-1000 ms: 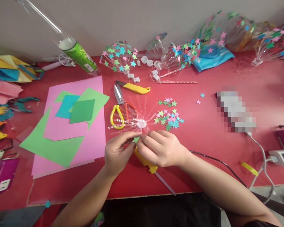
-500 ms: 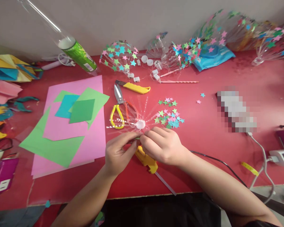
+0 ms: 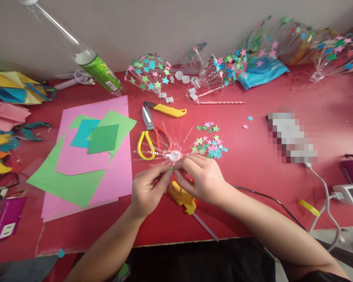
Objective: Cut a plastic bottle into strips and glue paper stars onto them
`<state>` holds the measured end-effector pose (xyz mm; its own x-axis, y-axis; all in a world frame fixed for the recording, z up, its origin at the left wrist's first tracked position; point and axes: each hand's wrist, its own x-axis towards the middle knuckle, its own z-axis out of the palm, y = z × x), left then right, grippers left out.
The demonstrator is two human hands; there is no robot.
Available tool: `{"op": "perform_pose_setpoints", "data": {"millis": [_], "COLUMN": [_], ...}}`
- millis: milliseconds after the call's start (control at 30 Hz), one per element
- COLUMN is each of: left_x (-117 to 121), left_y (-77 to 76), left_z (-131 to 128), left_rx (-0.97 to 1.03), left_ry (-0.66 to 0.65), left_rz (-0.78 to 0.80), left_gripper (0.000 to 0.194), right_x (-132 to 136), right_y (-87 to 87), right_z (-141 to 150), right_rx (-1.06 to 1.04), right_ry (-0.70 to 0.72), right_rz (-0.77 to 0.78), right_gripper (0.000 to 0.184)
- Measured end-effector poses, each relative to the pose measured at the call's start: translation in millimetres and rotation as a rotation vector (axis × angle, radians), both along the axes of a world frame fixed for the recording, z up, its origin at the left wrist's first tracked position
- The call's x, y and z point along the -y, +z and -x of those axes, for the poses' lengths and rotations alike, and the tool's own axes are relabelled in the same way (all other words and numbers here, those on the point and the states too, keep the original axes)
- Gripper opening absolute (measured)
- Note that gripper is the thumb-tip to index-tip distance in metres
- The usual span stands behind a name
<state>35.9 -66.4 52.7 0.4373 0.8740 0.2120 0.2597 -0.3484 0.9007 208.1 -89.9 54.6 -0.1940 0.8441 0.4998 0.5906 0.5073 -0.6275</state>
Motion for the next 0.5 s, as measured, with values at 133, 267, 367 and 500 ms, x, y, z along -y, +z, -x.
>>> {"op": "perform_pose_setpoints", "data": {"millis": [133,267,367,500], "left_x": [1.0,0.6,-0.4,-1.1], "left_y": [2.0,3.2,3.9,3.4], "left_z": [-1.1,-1.6,-2.1,-2.2], "left_rx": [0.044,0.08,0.069,0.041], "left_ry": [0.022,0.01,0.016,0.027], "left_rz": [0.171,0.281,0.266,0.227], "left_gripper": [0.015,0.02,0.023,0.026], "right_x": [0.5,2.8,4.0,4.4], "right_y": [2.8,1.6,0.8,0.8], "right_z": [2.5,5.9,7.3,7.4], "right_rx": [-0.075,-0.087,-0.092,-0.104], "right_ry": [-0.037,-0.058,-0.076,-0.074], "right_rz": [0.114,0.15,0.179,0.233], "right_gripper": [0.011,0.011,0.011,0.011]}}
